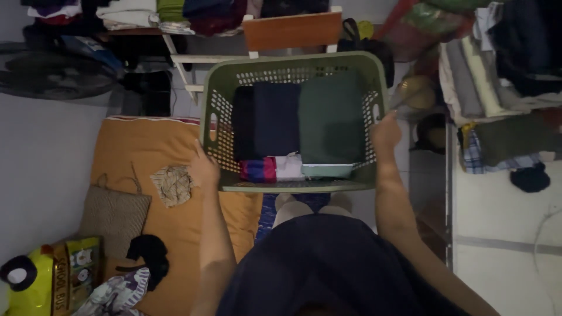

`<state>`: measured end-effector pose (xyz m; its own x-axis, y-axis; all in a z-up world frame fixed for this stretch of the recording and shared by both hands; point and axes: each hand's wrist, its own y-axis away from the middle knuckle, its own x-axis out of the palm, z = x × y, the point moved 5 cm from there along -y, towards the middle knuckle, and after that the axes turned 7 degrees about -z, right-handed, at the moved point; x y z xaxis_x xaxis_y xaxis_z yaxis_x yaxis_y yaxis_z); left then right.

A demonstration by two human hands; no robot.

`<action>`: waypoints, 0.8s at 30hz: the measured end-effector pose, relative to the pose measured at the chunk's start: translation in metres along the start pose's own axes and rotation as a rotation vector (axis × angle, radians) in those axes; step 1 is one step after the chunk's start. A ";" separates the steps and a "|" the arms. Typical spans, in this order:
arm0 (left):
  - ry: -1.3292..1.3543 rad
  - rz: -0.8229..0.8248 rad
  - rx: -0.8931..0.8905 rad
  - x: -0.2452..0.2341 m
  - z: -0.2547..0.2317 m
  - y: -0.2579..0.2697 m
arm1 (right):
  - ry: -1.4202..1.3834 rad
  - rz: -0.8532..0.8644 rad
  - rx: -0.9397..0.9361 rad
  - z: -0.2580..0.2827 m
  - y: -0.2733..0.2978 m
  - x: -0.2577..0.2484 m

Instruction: Fold laundry and place it into a plastic laundry basket.

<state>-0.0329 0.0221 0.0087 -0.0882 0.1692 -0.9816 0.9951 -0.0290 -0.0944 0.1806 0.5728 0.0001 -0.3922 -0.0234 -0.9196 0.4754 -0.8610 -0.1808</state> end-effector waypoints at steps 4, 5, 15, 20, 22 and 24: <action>0.012 -0.111 -0.005 0.012 -0.002 0.015 | -0.038 0.028 0.026 0.005 0.003 -0.005; 0.000 -0.158 0.002 0.014 -0.003 0.021 | -0.046 0.026 0.008 0.003 0.003 -0.002; 0.230 -0.184 0.121 0.011 -0.121 0.106 | -0.099 0.087 -0.047 0.000 0.001 0.003; 0.407 -0.101 0.230 0.025 -0.206 0.159 | -0.093 0.183 -0.036 0.000 -0.003 -0.002; 0.424 -0.082 0.248 0.019 -0.229 0.170 | -0.085 0.203 -0.052 -0.003 -0.003 -0.001; 0.374 -0.027 0.290 0.007 -0.245 0.173 | -0.096 0.220 -0.067 -0.005 -0.003 0.004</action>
<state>0.1498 0.2595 0.0258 -0.0386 0.5153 -0.8562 0.9345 -0.2847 -0.2136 0.1814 0.5782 -0.0051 -0.3447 -0.2579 -0.9026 0.6077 -0.7942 -0.0051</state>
